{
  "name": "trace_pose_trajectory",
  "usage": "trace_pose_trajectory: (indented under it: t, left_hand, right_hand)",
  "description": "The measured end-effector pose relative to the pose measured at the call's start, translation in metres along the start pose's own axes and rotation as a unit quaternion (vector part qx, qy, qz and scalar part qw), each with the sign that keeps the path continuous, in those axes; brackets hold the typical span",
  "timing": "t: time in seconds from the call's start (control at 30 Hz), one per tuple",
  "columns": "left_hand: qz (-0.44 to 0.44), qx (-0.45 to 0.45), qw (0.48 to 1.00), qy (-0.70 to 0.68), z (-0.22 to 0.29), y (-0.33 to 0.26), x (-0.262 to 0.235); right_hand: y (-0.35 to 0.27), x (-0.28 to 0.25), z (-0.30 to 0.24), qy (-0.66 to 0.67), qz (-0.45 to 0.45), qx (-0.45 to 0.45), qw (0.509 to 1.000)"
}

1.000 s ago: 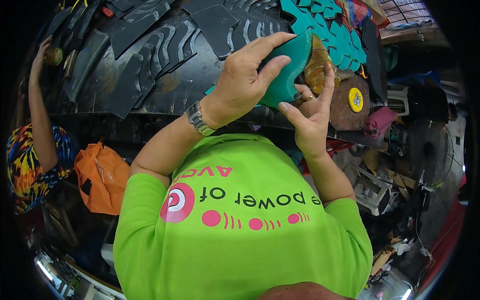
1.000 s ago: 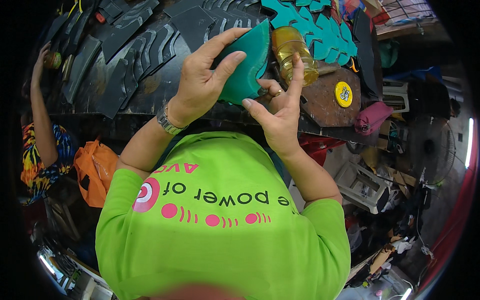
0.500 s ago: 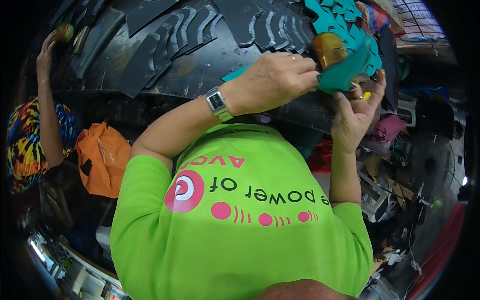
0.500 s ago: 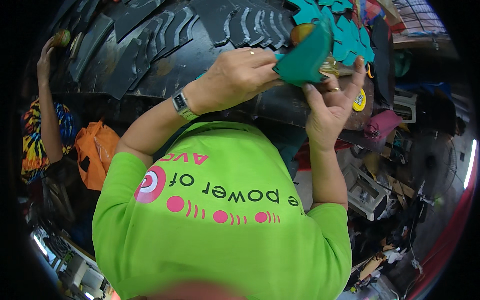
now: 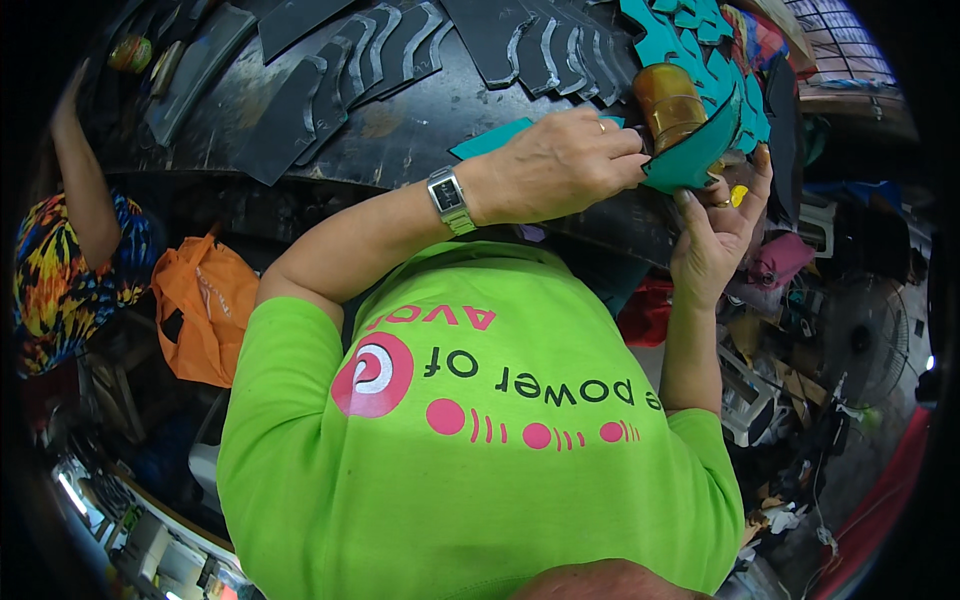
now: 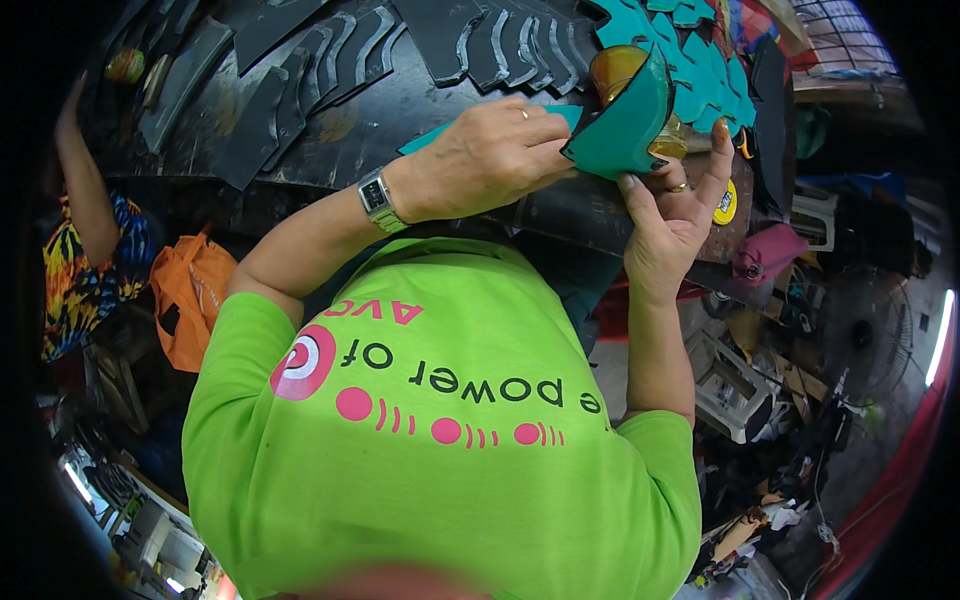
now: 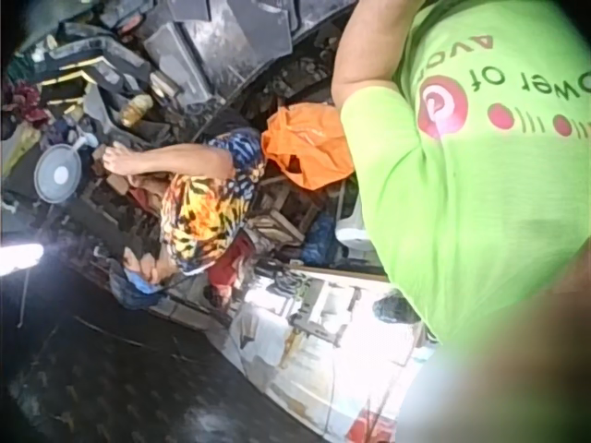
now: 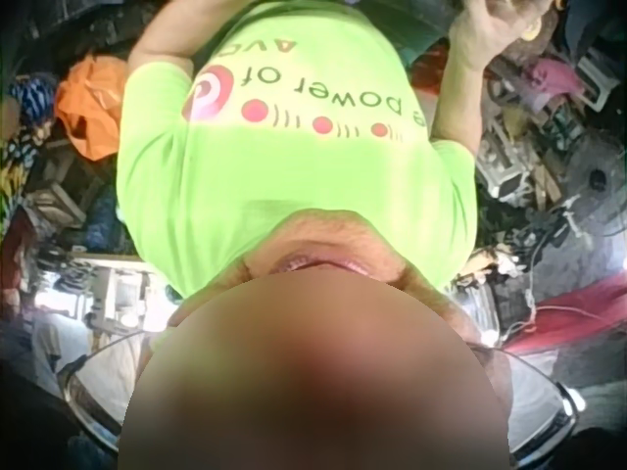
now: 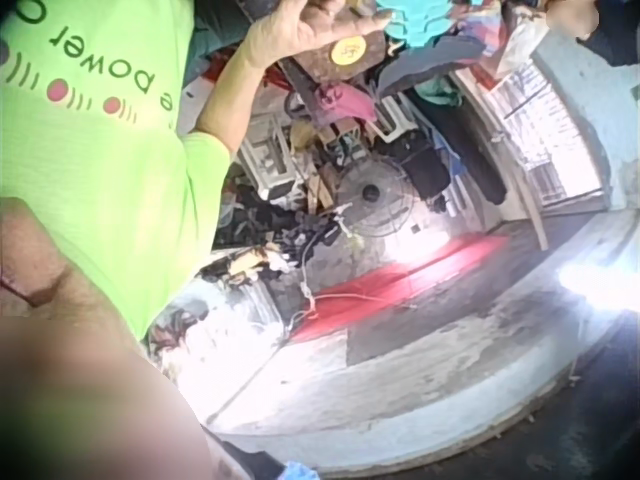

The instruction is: The person repeatedly picks teal and black foam cutouts from a table, applies a viscous substance from a jar to the edges, and places them back. The person also closes the jar and sorts through the foam pieces.

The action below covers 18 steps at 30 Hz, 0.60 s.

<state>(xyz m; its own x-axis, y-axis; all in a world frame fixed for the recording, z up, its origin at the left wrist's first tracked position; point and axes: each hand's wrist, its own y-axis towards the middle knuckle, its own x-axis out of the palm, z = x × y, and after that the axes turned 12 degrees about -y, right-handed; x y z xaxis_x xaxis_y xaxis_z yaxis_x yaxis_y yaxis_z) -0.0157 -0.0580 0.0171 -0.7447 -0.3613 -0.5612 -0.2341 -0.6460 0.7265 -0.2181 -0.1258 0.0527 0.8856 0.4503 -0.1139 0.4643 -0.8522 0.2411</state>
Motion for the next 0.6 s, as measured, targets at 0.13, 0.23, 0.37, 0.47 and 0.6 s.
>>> trace_pose_trajectory:
  t: [0.13, 0.23, 0.37, 0.47, 0.6]
  left_hand:
    - [-0.001, 0.002, 1.000, 0.001, -0.0004, 0.0000, -0.0004]
    - [-0.013, 0.000, 1.000, 0.007, -0.0002, -0.0009, -0.0002]
    - [-0.010, 0.005, 1.000, 0.011, -0.0011, -0.0021, 0.0024]
    - [0.012, 0.012, 1.000, 0.004, -0.0022, -0.0012, 0.0047]
    - [0.029, -0.034, 0.998, -0.039, -0.0007, -0.0017, -0.0005]
  right_hand:
    - [0.0000, -0.0017, 0.0018, -0.013, -0.001, -0.002, 1.000]
    - [-0.0005, -0.0035, 0.0041, -0.020, -0.003, 0.003, 1.000]
    - [-0.0004, -0.0047, 0.0054, -0.023, -0.006, -0.001, 1.000]
    - [-0.0010, -0.0028, 0.0051, -0.021, -0.003, 0.003, 1.000]
    - [0.0003, -0.0021, 0.0054, -0.026, -0.001, -0.016, 1.000]
